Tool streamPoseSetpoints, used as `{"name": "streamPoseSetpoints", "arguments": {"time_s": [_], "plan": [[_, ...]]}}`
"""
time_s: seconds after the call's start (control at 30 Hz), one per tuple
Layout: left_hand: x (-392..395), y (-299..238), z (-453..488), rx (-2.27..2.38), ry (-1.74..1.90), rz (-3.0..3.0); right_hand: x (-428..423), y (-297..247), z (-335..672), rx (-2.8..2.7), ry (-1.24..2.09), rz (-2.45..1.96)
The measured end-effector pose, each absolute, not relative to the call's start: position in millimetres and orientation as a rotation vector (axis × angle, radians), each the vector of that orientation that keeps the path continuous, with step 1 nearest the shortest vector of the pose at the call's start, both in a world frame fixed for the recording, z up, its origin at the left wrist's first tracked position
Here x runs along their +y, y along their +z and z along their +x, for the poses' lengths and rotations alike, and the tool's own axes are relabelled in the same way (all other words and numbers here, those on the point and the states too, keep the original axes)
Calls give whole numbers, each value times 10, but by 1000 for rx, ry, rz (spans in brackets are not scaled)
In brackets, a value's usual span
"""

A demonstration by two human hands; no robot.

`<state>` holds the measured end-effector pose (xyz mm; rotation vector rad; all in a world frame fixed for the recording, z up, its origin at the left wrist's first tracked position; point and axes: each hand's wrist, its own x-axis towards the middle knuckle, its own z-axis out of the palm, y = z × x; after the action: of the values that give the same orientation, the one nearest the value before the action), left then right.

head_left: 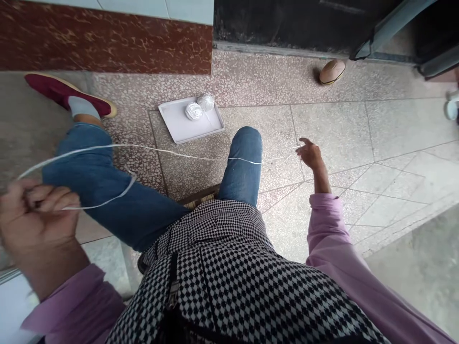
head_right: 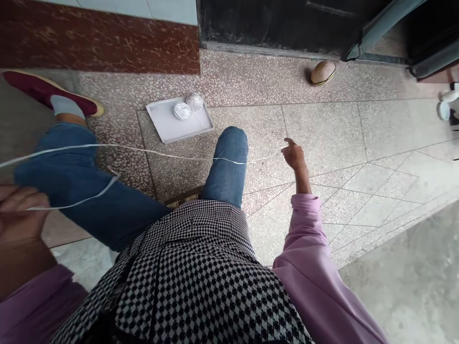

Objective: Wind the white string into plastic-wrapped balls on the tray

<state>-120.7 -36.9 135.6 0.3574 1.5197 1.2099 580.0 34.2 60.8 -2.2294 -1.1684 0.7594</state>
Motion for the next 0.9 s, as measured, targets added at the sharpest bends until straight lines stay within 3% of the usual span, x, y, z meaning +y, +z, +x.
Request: {"name": "streamPoseSetpoints", "arguments": {"time_s": [0.2, 0.37, 0.5, 0.63, 0.9], "plan": [[-157, 1108, -527, 1424, 1346, 635, 652, 658, 4518, -1655, 771, -1779], [-98, 1028, -103, 1184, 1165, 706, 548, 907, 3014, -1910, 1107, -1075], [-82, 1041, -3, 1056, 1072, 763, 352, 827, 2322, -1896, 1416, -885], [-104, 1003, -58, 1010, 1019, 783, 338, 603, 2322, -1658, 1596, -963], [-246, 860, -299, 1034, 1129, 605, 712, 409, 3640, -1496, 1042, -1392]]}}
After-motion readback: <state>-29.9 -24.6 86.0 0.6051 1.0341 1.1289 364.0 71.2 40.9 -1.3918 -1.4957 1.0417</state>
